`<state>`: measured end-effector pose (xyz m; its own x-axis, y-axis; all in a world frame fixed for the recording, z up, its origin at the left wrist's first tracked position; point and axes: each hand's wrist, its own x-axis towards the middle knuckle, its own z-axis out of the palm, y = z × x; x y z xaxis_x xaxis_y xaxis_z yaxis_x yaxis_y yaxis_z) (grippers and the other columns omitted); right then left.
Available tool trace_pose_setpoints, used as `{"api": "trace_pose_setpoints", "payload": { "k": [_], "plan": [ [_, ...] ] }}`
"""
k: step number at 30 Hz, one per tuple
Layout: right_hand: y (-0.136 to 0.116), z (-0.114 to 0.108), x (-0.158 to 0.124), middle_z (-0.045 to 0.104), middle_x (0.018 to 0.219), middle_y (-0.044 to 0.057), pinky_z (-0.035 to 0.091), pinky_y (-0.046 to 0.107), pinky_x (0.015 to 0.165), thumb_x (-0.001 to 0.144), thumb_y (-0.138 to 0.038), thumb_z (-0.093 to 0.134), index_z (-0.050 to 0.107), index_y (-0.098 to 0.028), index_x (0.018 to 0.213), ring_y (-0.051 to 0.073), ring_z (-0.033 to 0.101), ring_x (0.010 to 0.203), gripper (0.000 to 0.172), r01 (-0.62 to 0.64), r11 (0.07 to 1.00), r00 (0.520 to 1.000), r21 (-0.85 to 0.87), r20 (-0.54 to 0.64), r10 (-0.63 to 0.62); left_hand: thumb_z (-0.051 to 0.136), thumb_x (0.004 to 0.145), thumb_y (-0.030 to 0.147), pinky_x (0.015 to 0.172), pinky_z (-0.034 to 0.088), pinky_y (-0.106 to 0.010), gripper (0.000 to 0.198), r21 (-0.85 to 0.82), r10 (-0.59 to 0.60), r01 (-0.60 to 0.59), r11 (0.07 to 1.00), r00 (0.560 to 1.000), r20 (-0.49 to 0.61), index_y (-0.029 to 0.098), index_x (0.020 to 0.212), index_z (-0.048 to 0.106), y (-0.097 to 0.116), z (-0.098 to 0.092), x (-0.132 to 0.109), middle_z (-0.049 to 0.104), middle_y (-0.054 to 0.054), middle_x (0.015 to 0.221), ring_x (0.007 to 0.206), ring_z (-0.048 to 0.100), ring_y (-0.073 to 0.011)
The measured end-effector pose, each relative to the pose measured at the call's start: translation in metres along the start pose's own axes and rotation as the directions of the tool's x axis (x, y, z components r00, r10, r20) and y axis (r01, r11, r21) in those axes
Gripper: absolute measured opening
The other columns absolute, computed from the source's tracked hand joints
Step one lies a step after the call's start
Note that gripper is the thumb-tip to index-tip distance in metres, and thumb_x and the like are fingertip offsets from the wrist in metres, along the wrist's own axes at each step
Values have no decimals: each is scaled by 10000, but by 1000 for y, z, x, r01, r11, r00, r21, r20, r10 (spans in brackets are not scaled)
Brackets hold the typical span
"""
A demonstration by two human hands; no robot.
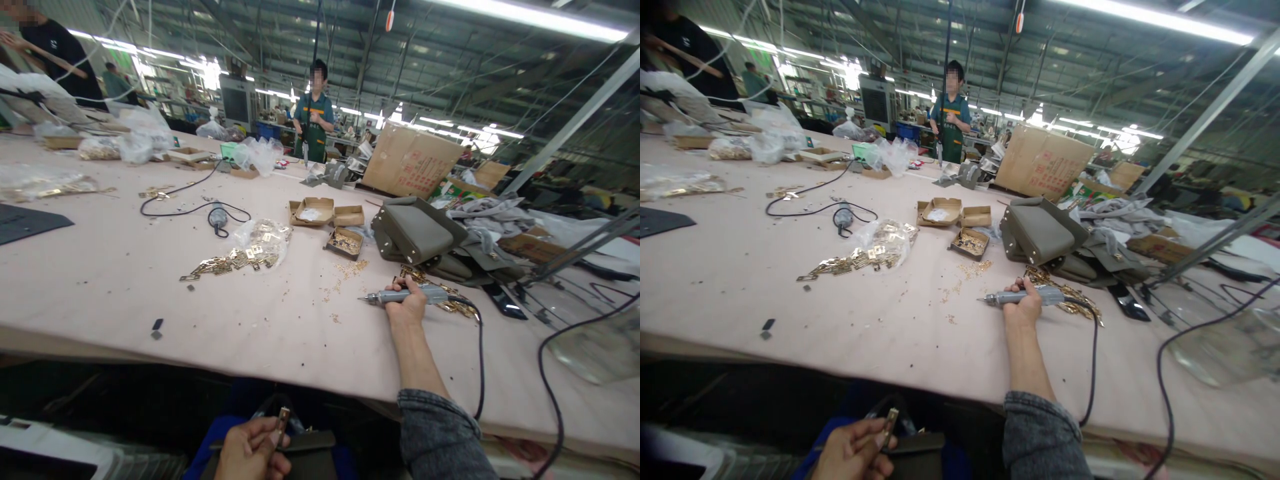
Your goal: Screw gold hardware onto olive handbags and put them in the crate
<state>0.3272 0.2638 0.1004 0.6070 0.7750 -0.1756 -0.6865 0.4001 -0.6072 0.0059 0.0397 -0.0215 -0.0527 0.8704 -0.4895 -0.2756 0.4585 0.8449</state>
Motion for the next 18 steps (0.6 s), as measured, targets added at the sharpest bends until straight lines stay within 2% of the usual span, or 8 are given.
{"api": "trace_pose_setpoints", "payload": {
  "k": [9, 18],
  "plan": [
    [0, 0, 0, 573, 738, -70, 490, 204, 500, 878, -309, 729, 504, -195, 843, 52, 487, 489, 255, 26, 1000, 1000, -14, -17, -27, 907, 567, 629, 409, 480, -220, 665, 0, 4, -4, 1000, 1000, 15, 70, 892, 751, -1, -2, 0, 748, -150, 735, 453, 654, -178],
    [-1, 2, -1, 554, 726, -71, 482, 198, 497, 886, -285, 717, 493, -196, 831, 51, 474, 488, 247, 15, 1000, 1000, -21, -21, -16, 906, 562, 599, 391, 471, -242, 608, 27, 12, -12, 1000, 1000, -12, 101, 875, 752, 4, 0, -3, 758, -139, 753, 439, 645, -189]
  ]
}}
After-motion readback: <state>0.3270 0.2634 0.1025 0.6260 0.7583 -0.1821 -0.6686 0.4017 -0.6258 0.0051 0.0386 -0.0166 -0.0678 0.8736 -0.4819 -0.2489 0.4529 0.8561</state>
